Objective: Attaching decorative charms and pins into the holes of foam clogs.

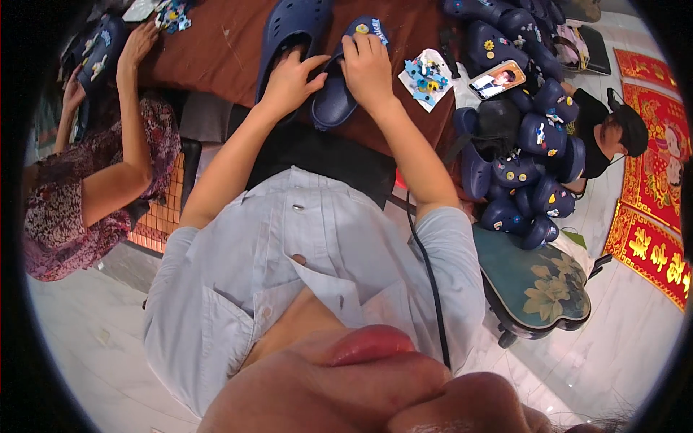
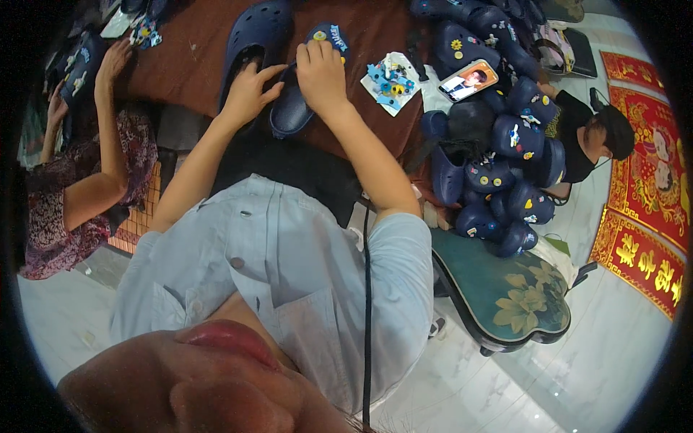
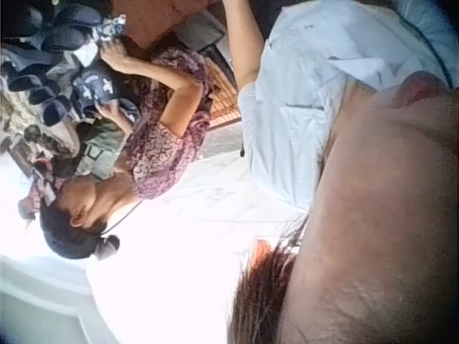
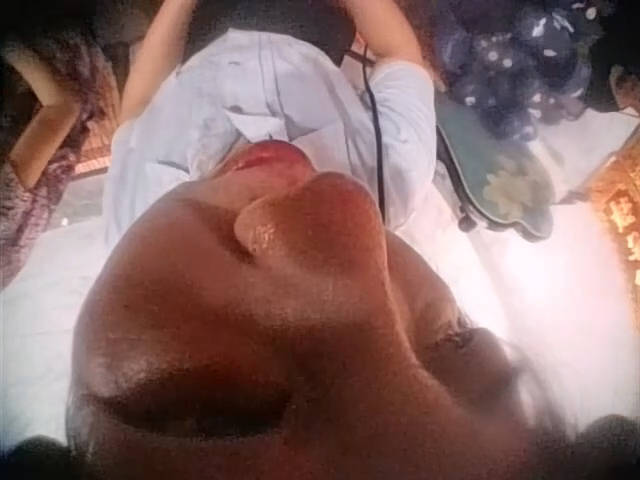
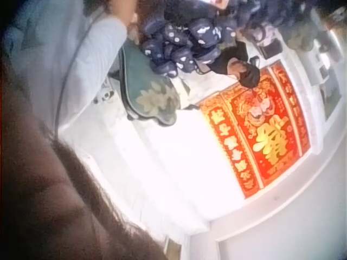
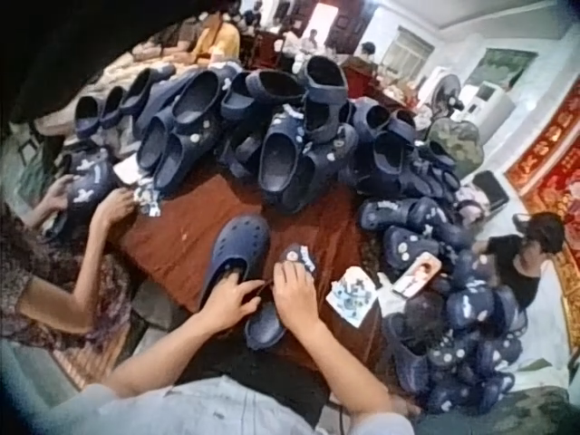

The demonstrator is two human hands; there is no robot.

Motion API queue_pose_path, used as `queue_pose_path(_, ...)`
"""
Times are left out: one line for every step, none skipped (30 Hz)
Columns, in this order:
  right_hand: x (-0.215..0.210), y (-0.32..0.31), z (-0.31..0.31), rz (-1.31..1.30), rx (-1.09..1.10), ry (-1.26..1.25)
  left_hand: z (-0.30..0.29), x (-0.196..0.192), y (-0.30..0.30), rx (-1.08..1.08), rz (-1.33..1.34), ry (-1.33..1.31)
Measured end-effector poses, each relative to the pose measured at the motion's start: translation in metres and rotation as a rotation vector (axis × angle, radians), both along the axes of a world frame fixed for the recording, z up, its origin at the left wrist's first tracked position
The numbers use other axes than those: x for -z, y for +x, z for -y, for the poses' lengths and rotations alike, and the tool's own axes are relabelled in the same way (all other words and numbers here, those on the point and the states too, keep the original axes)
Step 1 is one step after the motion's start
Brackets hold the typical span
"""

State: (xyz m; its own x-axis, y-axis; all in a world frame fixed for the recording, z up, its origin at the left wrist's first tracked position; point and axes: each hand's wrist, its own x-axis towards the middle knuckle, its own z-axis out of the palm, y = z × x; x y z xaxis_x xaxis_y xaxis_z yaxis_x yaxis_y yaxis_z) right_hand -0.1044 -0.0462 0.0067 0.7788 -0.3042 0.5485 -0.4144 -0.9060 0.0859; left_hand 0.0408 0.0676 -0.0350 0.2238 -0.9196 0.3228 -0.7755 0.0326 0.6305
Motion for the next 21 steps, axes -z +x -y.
queue_pose_path(-0.005,-0.006,-0.005,0.119,-0.031,0.145,0.001,0.000,0.000,0.000,-0.002,-0.018)
queue_pose_path(-0.006,-0.015,-0.010,0.138,-0.004,0.260,-0.001,-0.006,-0.001,0.005,-0.011,0.012)
queue_pose_path(-0.006,-0.024,-0.012,0.146,0.005,0.251,0.000,-0.008,-0.001,0.015,-0.004,0.004)
queue_pose_path(-0.008,-0.033,-0.014,0.199,0.023,0.237,0.000,-0.009,-0.001,0.020,-0.011,-0.014)
queue_pose_path(-0.007,-0.044,-0.016,0.251,0.042,0.225,0.001,-0.009,0.002,0.026,-0.019,-0.030)
queue_pose_path(-0.005,-0.055,-0.019,0.261,0.095,0.240,0.004,-0.004,0.004,0.040,-0.010,-0.044)
queue_pose_path(-0.002,-0.069,-0.017,0.272,0.110,0.232,0.005,-0.006,0.005,0.058,-0.002,-0.050)
queue_pose_path(0.003,-0.086,-0.016,0.252,0.164,0.248,0.004,-0.011,0.003,0.050,0.007,-0.046)
queue_pose_path(0.008,-0.102,-0.014,0.232,0.218,0.264,0.004,-0.014,0.003,0.042,0.015,-0.042)
queue_pose_path(0.011,-0.114,-0.013,0.237,0.258,0.291,0.002,-0.007,0.006,0.016,0.063,-0.029)
queue_pose_path(0.014,-0.127,-0.010,0.242,0.300,0.318,0.002,-0.007,0.006,0.028,0.071,-0.033)
queue_pose_path(0.017,-0.141,-0.006,0.266,0.323,0.322,-0.002,-0.009,0.004,0.017,0.053,-0.025)
queue_pose_path(0.021,-0.154,0.001,0.282,0.346,0.324,-0.001,-0.010,0.005,-0.005,0.038,-0.020)
queue_pose_path(0.021,-0.166,0.004,0.299,0.391,0.365,0.001,-0.008,0.007,0.011,0.056,-0.002)
queue_pose_path(0.022,-0.174,0.008,0.316,0.432,0.407,0.004,-0.006,0.006,0.023,0.053,0.009)
queue_pose_path(0.023,-0.180,0.010,0.321,0.435,0.410,0.004,-0.012,0.003,0.032,0.053,0.013)
queue_pose_path(0.024,-0.182,0.015,0.357,0.478,0.474,0.003,-0.017,0.001,0.039,0.052,0.017)
queue_pose_path(0.027,-0.182,0.020,0.392,0.520,0.538,0.001,-0.017,0.000,0.039,0.057,0.021)
queue_pose_path(0.028,-0.179,0.025,0.400,0.519,0.539,0.001,-0.018,0.001,0.040,0.073,0.043)
queue_pose_path(0.029,-0.174,0.031,0.403,0.481,0.482,0.000,-0.019,0.003,0.039,0.089,0.066)
queue_pose_path(0.030,-0.167,0.038,0.406,0.442,0.424,-0.002,-0.019,0.002,0.035,0.098,0.065)
